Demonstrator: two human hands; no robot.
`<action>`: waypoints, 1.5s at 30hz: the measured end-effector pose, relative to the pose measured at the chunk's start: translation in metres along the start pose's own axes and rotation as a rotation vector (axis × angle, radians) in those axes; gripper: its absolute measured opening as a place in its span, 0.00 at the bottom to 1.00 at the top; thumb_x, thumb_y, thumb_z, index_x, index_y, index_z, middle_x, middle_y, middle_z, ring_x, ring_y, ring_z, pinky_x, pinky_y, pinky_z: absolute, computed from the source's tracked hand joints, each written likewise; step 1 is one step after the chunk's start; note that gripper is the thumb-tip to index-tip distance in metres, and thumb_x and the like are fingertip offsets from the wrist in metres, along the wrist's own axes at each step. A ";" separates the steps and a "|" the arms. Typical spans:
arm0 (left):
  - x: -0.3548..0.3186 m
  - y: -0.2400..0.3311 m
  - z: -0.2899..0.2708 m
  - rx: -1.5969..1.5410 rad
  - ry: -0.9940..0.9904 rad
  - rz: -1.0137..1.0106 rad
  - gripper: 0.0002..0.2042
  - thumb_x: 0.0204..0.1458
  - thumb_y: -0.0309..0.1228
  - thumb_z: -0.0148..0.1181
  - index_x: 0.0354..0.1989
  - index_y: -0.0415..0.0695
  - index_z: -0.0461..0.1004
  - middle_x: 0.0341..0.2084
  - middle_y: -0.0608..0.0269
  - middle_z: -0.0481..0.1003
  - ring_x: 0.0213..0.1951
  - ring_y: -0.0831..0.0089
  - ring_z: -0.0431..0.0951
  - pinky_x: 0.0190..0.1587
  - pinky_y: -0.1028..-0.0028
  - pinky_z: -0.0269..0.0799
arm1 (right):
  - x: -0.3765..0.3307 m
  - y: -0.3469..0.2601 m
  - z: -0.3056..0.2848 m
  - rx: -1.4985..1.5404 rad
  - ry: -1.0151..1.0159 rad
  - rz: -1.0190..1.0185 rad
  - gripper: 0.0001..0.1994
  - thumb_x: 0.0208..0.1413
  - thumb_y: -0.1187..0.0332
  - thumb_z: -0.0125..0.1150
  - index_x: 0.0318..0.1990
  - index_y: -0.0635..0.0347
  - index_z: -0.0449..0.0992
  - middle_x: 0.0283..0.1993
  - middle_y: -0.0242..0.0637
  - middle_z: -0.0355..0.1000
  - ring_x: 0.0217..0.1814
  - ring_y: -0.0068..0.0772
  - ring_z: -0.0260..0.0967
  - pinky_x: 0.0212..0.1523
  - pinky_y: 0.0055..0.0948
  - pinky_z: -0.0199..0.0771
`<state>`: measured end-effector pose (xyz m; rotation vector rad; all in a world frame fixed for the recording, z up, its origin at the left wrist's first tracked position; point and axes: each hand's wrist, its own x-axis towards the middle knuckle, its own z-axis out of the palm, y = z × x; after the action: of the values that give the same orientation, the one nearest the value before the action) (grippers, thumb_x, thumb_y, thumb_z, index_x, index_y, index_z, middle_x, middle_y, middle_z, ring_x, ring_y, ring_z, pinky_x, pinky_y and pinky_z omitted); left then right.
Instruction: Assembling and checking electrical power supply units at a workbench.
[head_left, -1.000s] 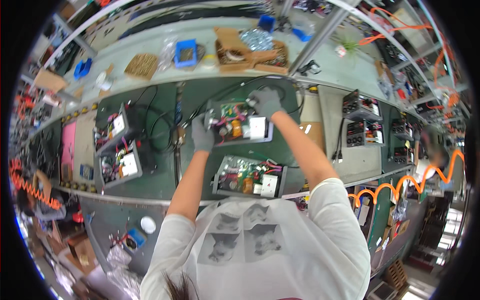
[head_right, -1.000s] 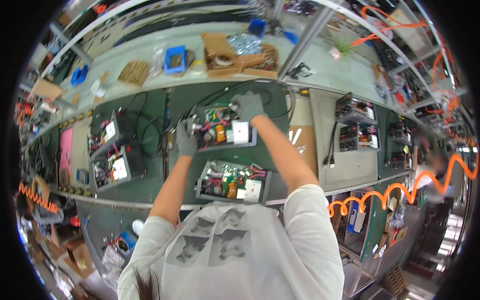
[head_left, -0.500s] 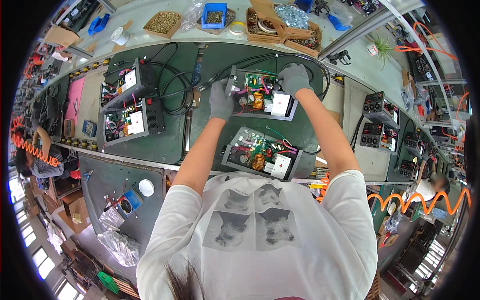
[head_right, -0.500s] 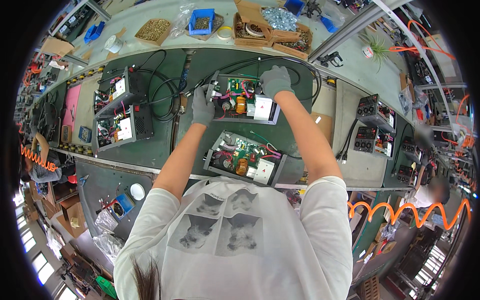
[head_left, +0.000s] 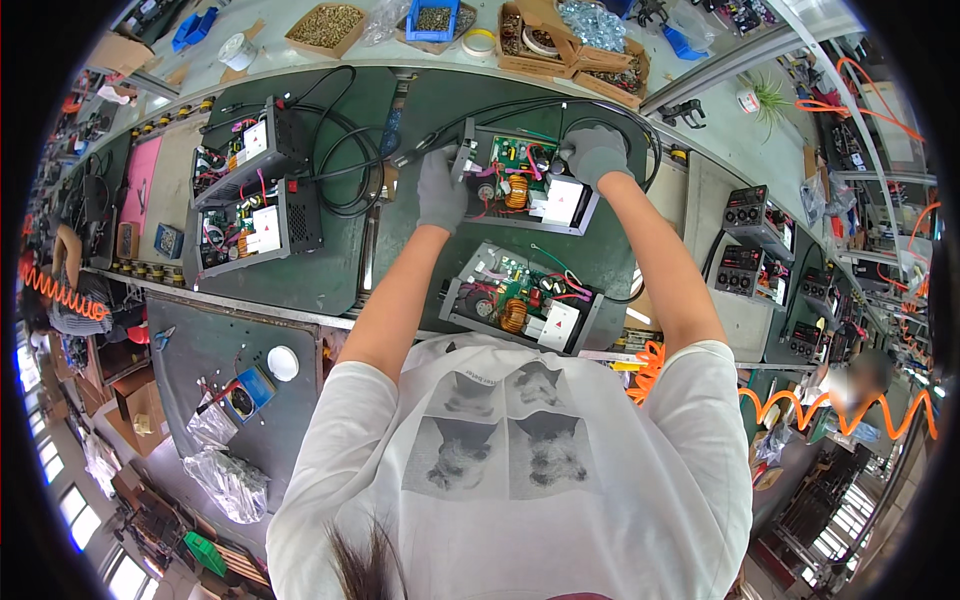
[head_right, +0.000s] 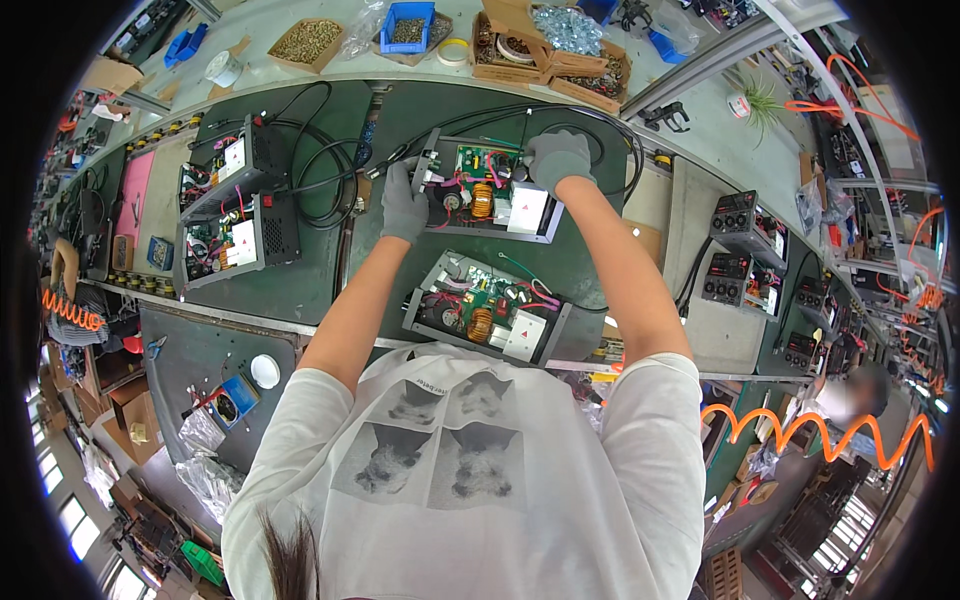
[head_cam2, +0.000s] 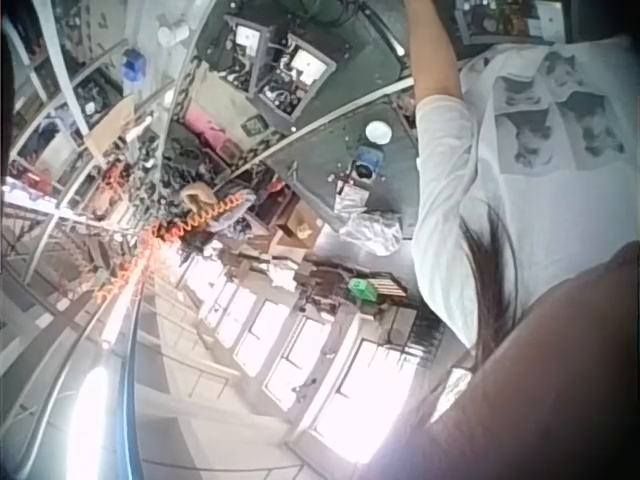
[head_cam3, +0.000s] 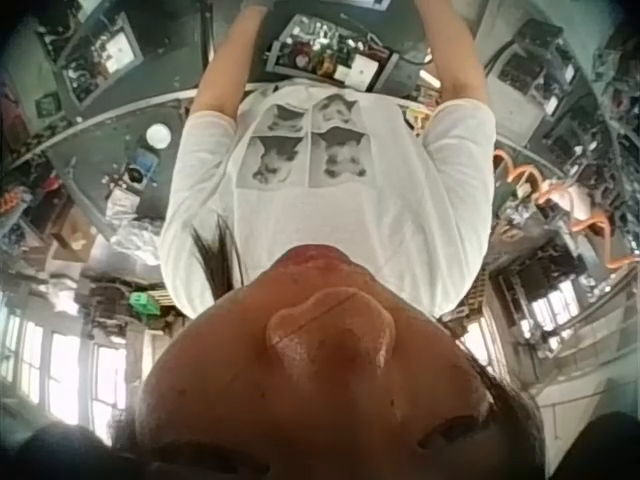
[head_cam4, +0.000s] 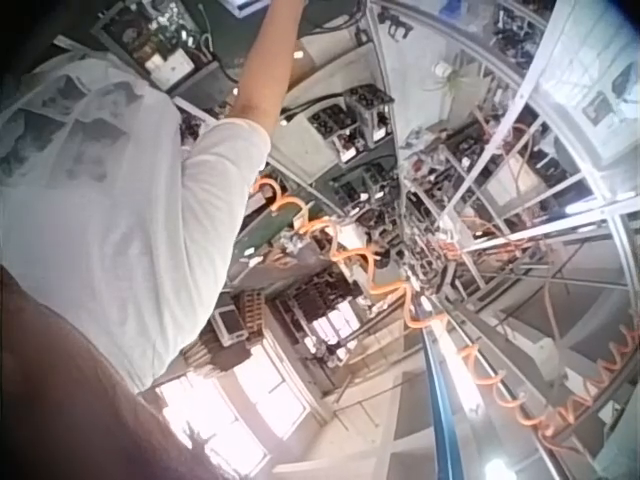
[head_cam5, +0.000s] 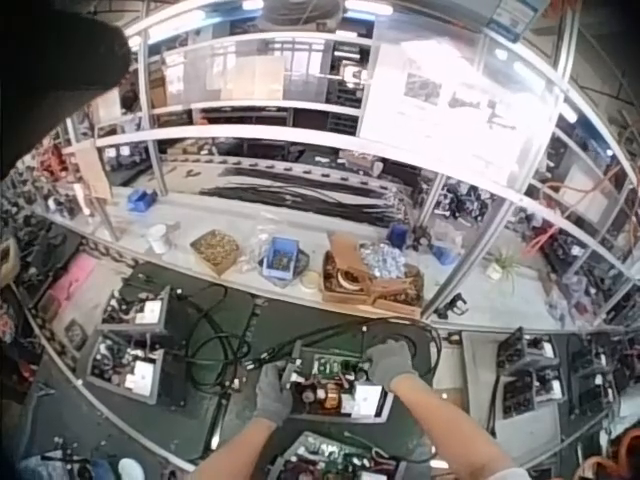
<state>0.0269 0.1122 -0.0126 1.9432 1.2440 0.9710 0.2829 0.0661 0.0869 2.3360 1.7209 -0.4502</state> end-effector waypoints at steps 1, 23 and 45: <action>0.000 0.000 0.000 0.000 0.000 -0.005 0.21 0.41 0.16 0.52 0.48 0.42 0.69 0.43 0.48 0.71 0.48 0.47 0.72 0.50 0.56 0.69 | 0.000 -0.003 0.001 -0.080 0.011 0.031 0.11 0.53 0.60 0.59 0.44 0.38 0.83 0.45 0.32 0.79 0.53 0.39 0.72 0.53 0.41 0.66; -0.003 -0.007 0.002 -0.001 0.024 0.024 0.21 0.39 0.17 0.52 0.46 0.42 0.69 0.42 0.47 0.71 0.47 0.43 0.70 0.49 0.52 0.68 | 0.006 0.005 0.006 0.145 -0.030 0.082 0.10 0.52 0.59 0.62 0.41 0.32 0.84 0.44 0.28 0.79 0.54 0.35 0.71 0.57 0.41 0.56; 0.000 -0.005 0.002 -0.018 -0.006 0.015 0.21 0.40 0.17 0.51 0.48 0.42 0.68 0.43 0.48 0.70 0.48 0.45 0.70 0.50 0.53 0.68 | -0.004 0.002 0.019 -0.131 0.220 -0.085 0.10 0.47 0.65 0.62 0.35 0.34 0.85 0.40 0.27 0.78 0.54 0.34 0.68 0.61 0.44 0.53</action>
<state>0.0267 0.1139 -0.0174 1.9426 1.2148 0.9796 0.2815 0.0554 0.0701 2.2969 1.8888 -0.0916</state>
